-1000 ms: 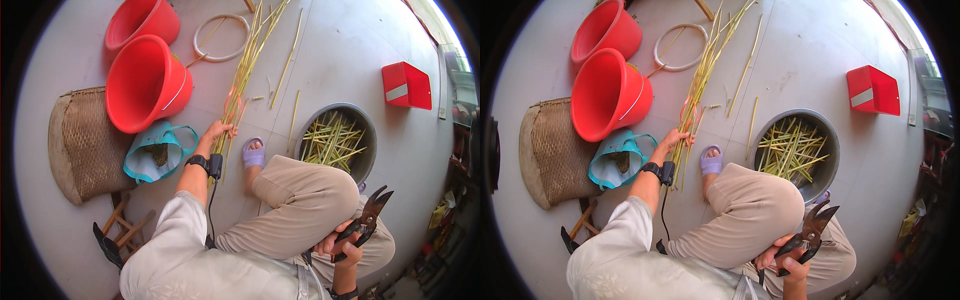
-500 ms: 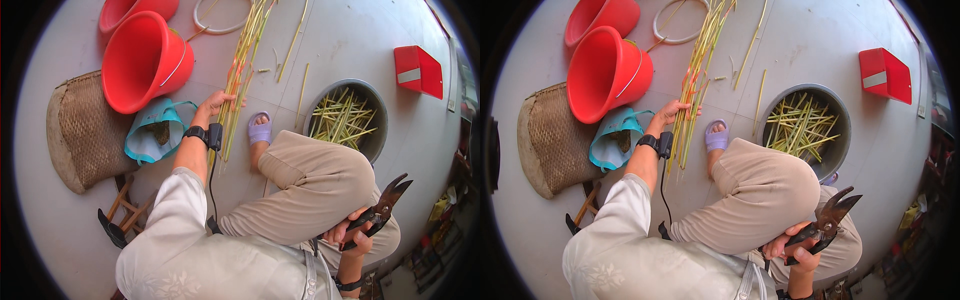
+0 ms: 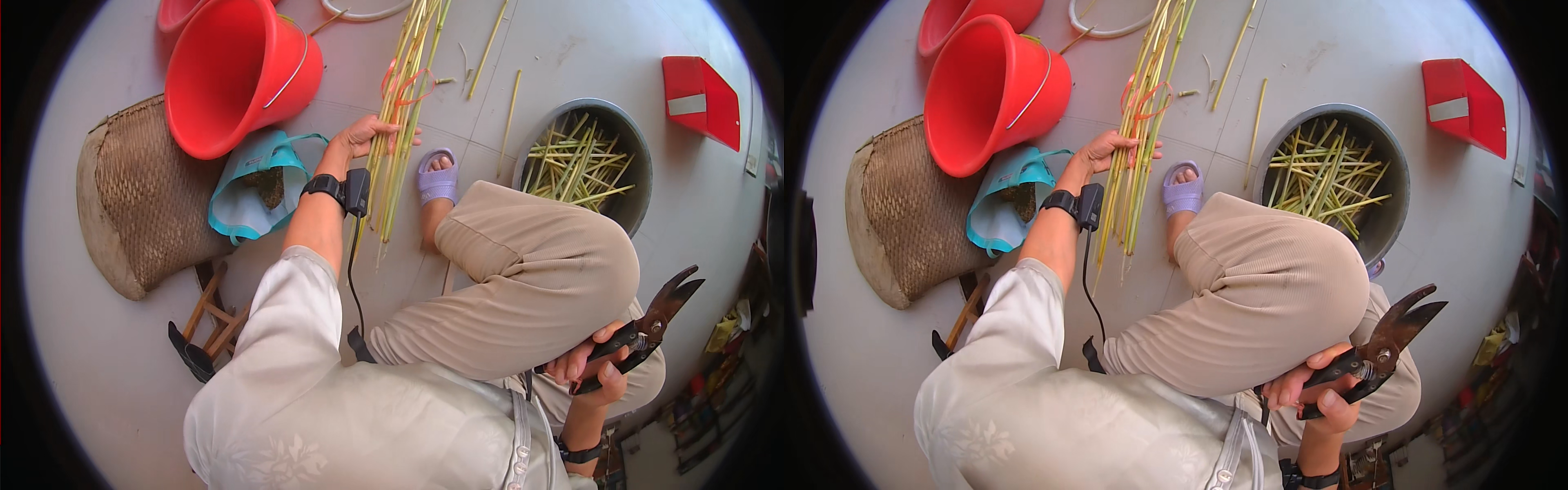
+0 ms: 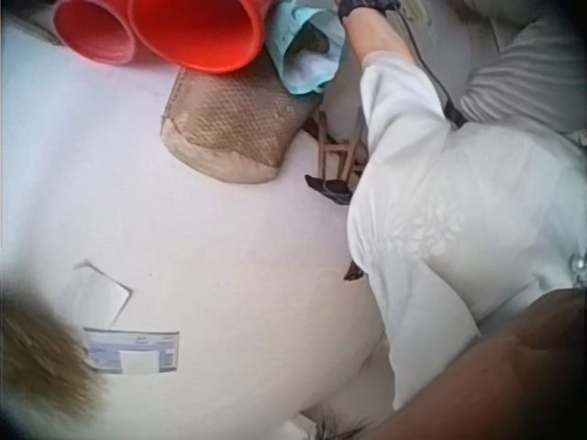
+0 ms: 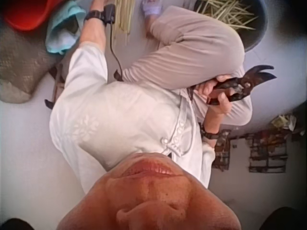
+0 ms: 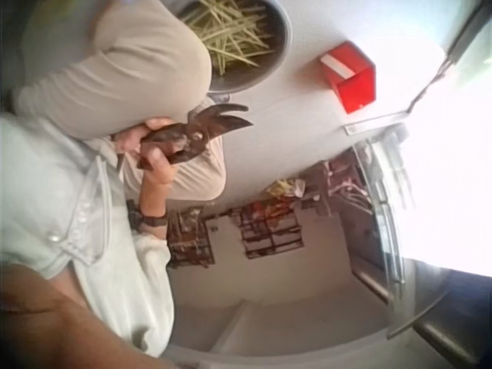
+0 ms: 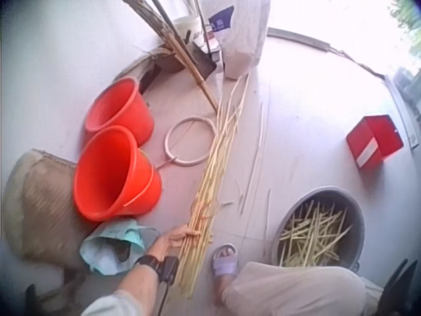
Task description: The person is sitting and using gardening shears to cut green plant stems into smaller segments and placing them into a bucket.
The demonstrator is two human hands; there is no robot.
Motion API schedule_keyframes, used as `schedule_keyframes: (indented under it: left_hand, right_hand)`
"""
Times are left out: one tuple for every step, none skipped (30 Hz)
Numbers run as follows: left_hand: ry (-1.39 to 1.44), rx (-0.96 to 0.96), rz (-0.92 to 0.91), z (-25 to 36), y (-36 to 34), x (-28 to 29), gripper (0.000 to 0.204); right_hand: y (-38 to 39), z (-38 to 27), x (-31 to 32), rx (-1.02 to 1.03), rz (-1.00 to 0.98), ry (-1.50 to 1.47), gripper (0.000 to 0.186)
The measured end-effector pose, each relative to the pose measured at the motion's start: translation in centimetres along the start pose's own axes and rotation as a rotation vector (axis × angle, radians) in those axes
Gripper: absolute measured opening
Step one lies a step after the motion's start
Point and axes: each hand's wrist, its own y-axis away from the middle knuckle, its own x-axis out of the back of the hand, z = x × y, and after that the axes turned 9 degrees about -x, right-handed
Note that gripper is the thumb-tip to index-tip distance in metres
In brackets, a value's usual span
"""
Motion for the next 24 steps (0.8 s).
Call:
schedule_keyframes:
  left_hand:
    - [0.005, 0.007, 0.004, -0.2, -0.1, 0.1, 0.047]
    - [0.018, 0.002, -0.013, -0.4, -0.1, 0.2, 0.048]
    - [0.027, -0.004, -0.031, -0.1, -0.1, -0.2, 0.048]
    - [0.029, 0.003, -0.027, 0.1, 0.2, -0.4, 0.048]
    - [0.019, -0.003, -0.025, 0.3, 0.6, -0.4, 0.049]
    - [0.004, -0.008, -0.039, 0.1, 0.2, -0.6, 0.050]
    - [0.003, 0.001, -0.049, -0.1, -0.1, -0.6, 0.050]
    - [0.012, 0.001, -0.057, -0.4, -0.4, -0.7, 0.051]
    - [0.021, -0.003, -0.053, -0.1, -0.1, -0.9, 0.052]
    - [0.024, 0.003, -0.047, 0.1, 0.2, -1.0, 0.052]
    - [0.031, -0.014, -0.051, 0.3, 0.5, -1.1, 0.052]
    - [0.026, -0.031, -0.062, 0.5, 0.5, -1.2, 0.053]
    - [0.018, -0.025, -0.061, 0.6, 0.4, -1.4, 0.053]
    - [0.008, -0.027, -0.057, 0.9, 0.5, -1.6, 0.054]
    - [0.010, -0.034, -0.060, 0.6, 0.2, -1.3, 0.055]
    - [0.014, -0.031, -0.063, 0.3, 0.1, -0.9, 0.055]
    - [0.039, -0.021, -0.058, 0.0, 0.1, -0.5, 0.055]
    - [0.060, -0.015, -0.058, 0.0, 0.0, -0.6, 0.055]
    - [0.061, -0.016, -0.062, 0.0, 0.0, -0.6, 0.055]
    - [0.110, -0.012, -0.045, 0.0, 0.0, -0.7, 0.056]
    - [0.155, -0.009, -0.020, 0.0, 0.2, -0.5, 0.058]
    - [0.153, -0.009, -0.017, 0.1, 0.4, -0.3, 0.058]
    - [0.139, -0.004, -0.012, 0.2, 0.6, -0.1, 0.060]
    - [0.125, 0.001, -0.010, 0.2, 0.5, 0.0, 0.063]
  right_hand:
    - [0.0, 0.1, 0.0, 0.003, 0.015, 0.081, 0.037]
    - [-0.1, 0.1, 0.1, 0.007, 0.029, 0.162, 0.037]
    - [-0.8, -0.3, -1.1, 0.005, 0.033, 0.158, 0.037]
    - [-1.3, -0.6, -1.7, 0.005, 0.015, 0.156, 0.036]
    - [-1.3, -0.7, -1.5, 0.003, -0.004, 0.154, 0.036]
    - [-1.1, -0.4, -1.2, 0.012, 0.007, 0.152, 0.036]
    - [-0.7, 0.0, -0.5, 0.019, 0.002, 0.160, 0.036]
    - [-0.3, 0.4, 0.3, 0.025, -0.003, 0.168, 0.036]
    - [-1.0, -0.1, -0.9, 0.020, -0.001, 0.163, 0.036]
    - [-1.4, -0.5, -1.6, 0.018, -0.005, 0.162, 0.036]
    - [-1.4, -0.7, -1.5, 0.013, -0.010, 0.160, 0.035]
    - [-1.4, -0.7, -1.4, 0.018, -0.008, 0.151, 0.035]
    - [-1.2, -0.7, -1.1, 0.024, -0.013, 0.145, 0.035]
    - [-0.9, -0.6, -0.6, 0.031, -0.019, 0.137, 0.034]
    - [-1.6, -0.6, -1.5, 0.032, -0.013, 0.141, 0.034]
    - [-1.7, -0.3, -1.3, 0.029, -0.014, 0.147, 0.033]
    - [-0.9, 0.2, 0.1, 0.024, -0.016, 0.151, 0.033]
    - [-0.9, 0.1, 0.0, 0.027, -0.014, 0.154, 0.033]
    - [-0.8, 0.0, -0.2, 0.028, -0.012, 0.158, 0.032]
    - [-0.8, -0.2, -0.3, 0.029, -0.009, 0.161, 0.032]
    - [-0.8, -0.2, -0.3, 0.029, -0.011, 0.158, 0.032]
    - [-0.9, -0.2, -0.2, 0.025, -0.017, 0.156, 0.032]
    - [-0.9, -0.2, -0.2, 0.021, -0.023, 0.155, 0.032]
    - [-0.9, -0.3, -0.2, 0.022, -0.021, 0.155, 0.032]
